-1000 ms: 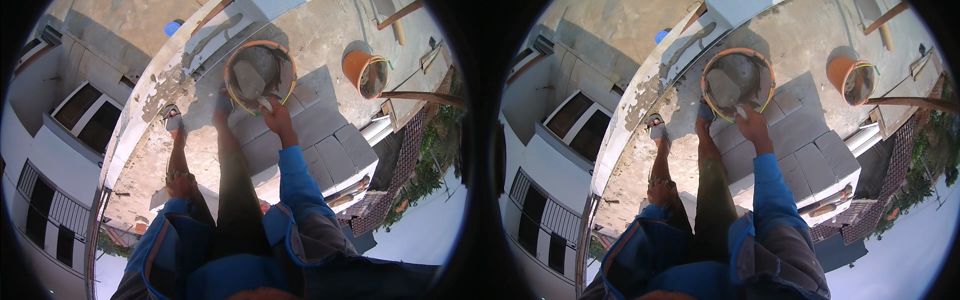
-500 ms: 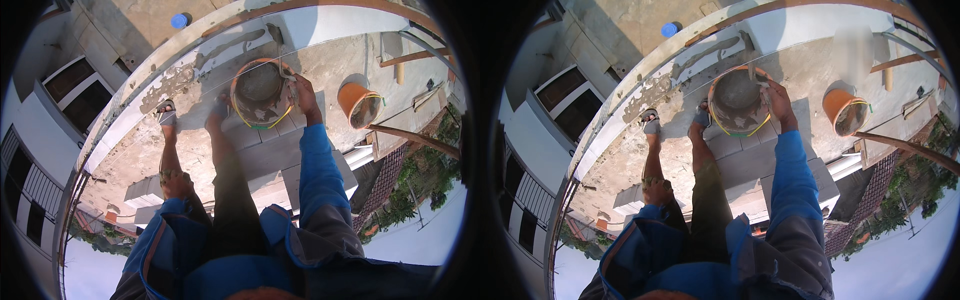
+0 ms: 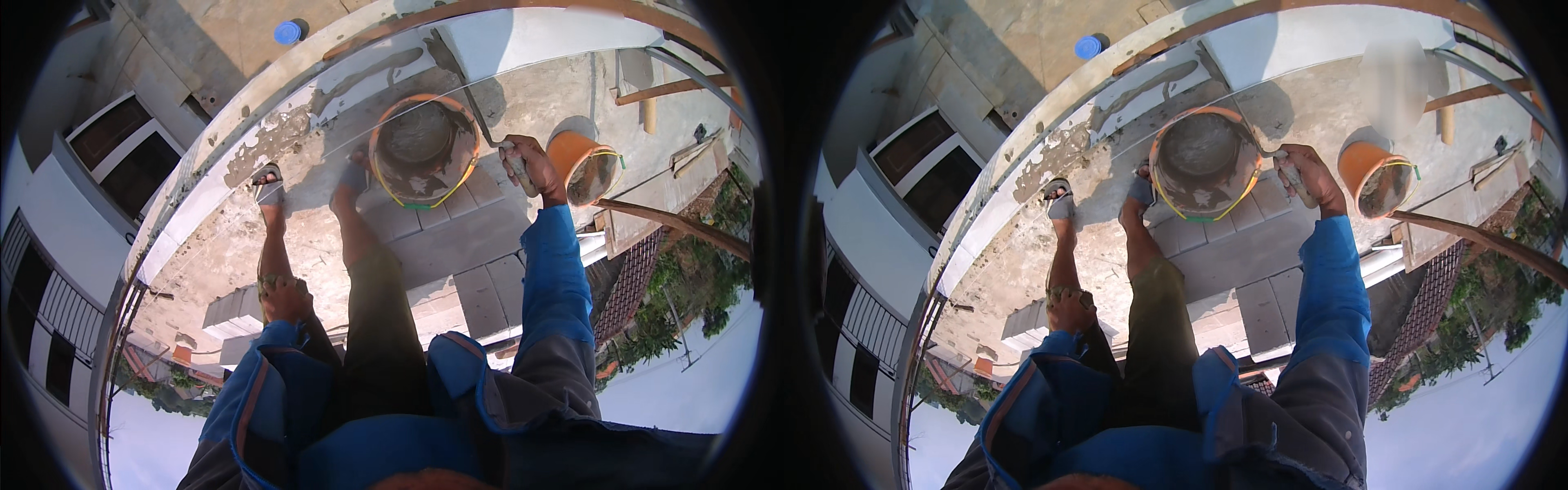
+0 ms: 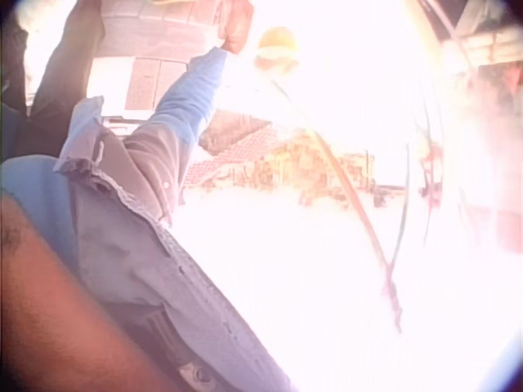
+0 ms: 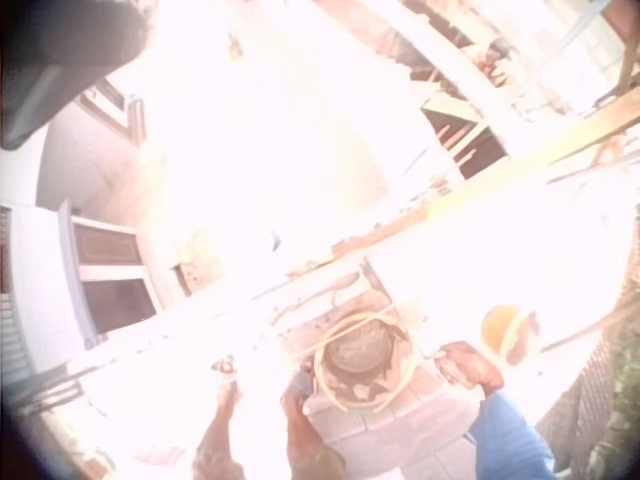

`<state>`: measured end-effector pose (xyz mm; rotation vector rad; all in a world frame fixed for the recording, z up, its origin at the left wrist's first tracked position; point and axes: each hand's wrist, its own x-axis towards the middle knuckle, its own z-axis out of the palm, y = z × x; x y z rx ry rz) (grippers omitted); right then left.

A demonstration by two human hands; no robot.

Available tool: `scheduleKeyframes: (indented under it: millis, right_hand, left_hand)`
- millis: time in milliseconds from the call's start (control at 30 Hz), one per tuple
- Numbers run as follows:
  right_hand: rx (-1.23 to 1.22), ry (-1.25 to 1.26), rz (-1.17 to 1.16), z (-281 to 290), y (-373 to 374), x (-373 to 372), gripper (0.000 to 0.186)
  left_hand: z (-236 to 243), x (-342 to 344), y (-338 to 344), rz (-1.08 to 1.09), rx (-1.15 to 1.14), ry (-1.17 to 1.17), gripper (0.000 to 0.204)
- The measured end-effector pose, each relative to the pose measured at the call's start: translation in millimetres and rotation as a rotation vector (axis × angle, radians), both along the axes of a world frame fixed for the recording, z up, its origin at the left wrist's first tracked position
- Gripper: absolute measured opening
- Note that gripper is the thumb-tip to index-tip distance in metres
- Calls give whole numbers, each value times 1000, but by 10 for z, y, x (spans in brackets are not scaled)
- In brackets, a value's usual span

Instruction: The person installs white rectangular tiles on a rooftop ledge. They scoop mortar from a bucket with a trowel, spread it on the ledge, place a tile, and tap it into position with a hammer. The person repeats this process for several tiles along the ledge.

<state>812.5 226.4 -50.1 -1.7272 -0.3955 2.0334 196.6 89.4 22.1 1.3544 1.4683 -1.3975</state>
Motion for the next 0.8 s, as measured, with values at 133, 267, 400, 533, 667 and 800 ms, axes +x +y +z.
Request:
scheduleKeyframes:
  millis: [133,267,400,533,667,800]
  right_hand:
    - [-215,-288,221,411,-387,-77,32]
    - [-116,-688,747,411,-657,-790,47]
    - [-198,-690,691,-207,-1088,-1757,63]
    - [-226,-834,218,-979,-1082,-2719,59]
    - [-107,-873,56,-1111,-640,-3364,60]
    - [130,-939,-225,-266,-878,-4057,43]
  left_hand:
    - [-2,-31,93,-1,-16,-24,67]
    - [-32,-55,105,-46,-35,-48,69]
    - [-98,-157,229,-106,-65,-88,71]
    - [-132,-565,258,-202,14,-190,68]
    - [-60,-560,598,-245,56,-156,66]
    - [57,-809,976,-380,34,-230,64]
